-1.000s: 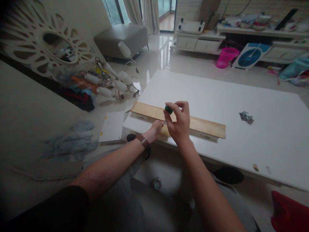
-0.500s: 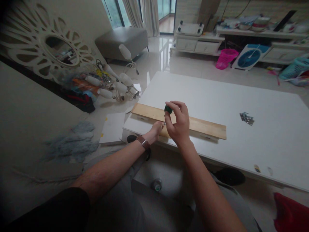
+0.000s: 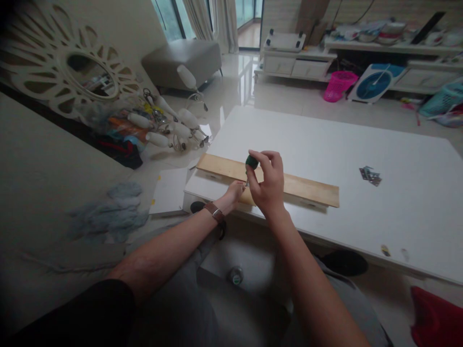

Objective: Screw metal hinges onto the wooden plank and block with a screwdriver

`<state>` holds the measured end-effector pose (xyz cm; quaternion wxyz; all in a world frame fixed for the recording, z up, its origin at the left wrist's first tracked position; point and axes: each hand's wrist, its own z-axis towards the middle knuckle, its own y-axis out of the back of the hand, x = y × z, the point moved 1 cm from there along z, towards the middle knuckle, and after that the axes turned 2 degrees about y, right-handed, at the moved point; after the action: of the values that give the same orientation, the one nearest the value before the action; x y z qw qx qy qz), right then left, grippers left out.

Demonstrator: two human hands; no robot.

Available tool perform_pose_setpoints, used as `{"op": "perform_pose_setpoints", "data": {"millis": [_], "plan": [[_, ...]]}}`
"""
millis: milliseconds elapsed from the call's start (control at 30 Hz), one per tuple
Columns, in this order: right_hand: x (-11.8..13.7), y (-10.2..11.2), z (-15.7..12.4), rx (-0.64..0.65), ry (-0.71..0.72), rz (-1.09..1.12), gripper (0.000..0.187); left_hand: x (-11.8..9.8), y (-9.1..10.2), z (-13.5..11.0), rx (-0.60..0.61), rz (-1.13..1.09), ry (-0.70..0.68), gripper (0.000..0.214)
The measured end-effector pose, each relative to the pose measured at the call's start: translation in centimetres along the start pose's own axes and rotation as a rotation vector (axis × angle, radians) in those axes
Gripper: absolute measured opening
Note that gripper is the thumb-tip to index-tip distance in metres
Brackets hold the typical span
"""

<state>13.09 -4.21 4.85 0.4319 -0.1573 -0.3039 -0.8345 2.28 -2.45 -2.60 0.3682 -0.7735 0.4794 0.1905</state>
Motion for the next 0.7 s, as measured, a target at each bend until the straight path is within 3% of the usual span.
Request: {"op": "perform_pose_setpoints", "data": {"millis": [167,400,567,700], "plan": [[0.18,0.09,0.05,0.054,0.015,0.046,0.045,0.19,0.17,0.39,-0.045,0.063,-0.027,0.021],[0.32,0.15,0.04,-0.010,-0.012,0.003,0.025,0.14,-0.08,0.33,-0.016,0.078,-0.047,0.020],[0.38,0.22,0.10,0.058,0.014,0.039,0.046,0.29,0.08,0.47,-0.021,0.085,-0.052,0.020],[0.30,0.16,0.08,0.029,0.036,0.037,0.040,0.04,-0.16,0.34,-0.023,0.077,-0.052,0.021]]}}
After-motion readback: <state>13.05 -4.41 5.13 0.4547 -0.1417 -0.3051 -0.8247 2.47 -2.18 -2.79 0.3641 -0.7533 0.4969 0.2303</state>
